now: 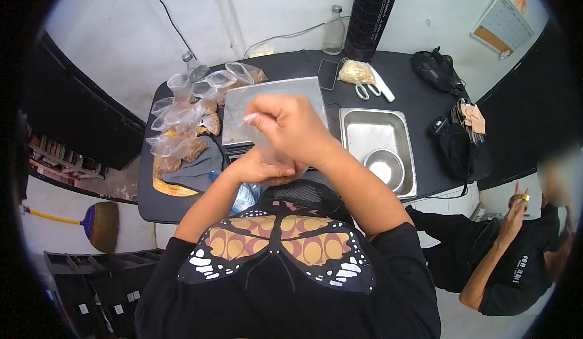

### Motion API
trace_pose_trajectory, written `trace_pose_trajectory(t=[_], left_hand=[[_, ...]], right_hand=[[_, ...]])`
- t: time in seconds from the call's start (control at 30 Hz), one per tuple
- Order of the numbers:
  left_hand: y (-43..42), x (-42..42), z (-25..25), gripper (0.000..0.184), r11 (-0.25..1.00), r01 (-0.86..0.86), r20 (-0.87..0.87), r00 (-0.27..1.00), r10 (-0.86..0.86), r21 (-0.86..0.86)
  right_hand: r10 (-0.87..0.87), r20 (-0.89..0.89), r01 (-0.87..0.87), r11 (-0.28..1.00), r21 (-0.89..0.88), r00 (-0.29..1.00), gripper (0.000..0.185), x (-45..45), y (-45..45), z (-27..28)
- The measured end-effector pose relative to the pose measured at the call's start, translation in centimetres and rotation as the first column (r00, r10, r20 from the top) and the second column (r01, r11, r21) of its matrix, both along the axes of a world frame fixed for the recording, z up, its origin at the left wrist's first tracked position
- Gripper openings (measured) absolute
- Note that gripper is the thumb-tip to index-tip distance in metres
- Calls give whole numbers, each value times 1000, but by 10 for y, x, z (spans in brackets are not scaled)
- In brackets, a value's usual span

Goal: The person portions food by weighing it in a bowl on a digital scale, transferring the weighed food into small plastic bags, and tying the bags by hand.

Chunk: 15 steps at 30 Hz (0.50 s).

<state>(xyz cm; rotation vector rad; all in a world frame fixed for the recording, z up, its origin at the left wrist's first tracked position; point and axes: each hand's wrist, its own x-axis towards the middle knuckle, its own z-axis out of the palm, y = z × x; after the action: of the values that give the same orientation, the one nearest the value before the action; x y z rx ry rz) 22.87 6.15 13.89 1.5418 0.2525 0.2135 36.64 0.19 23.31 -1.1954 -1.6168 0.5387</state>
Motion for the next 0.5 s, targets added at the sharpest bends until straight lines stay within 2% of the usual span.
trace_pose_trajectory(t=[0.03,0.13,0.23,0.33,0.5], left_hand=[[0,1,-8,20,1000,19,6,1000,-19,-18],[-2,0,-32,18,974,47,43,998,-38,-223],[-5,-2,-38,18,964,65,60,997,-51,-258],[-6,-6,-35,20,974,6,67,998,9,-225],[-5,-12,-28,29,978,86,-28,995,-93,-191]], right_hand=[[-26,-24,26,1000,-1,999,8,3,0,-1],[-90,-118,90,996,-9,989,10,10,1,-6],[-155,-176,155,988,-14,972,9,16,3,-15],[-198,-300,200,980,-24,933,11,30,5,-20],[-214,-426,193,977,-93,879,12,46,2,-33]])
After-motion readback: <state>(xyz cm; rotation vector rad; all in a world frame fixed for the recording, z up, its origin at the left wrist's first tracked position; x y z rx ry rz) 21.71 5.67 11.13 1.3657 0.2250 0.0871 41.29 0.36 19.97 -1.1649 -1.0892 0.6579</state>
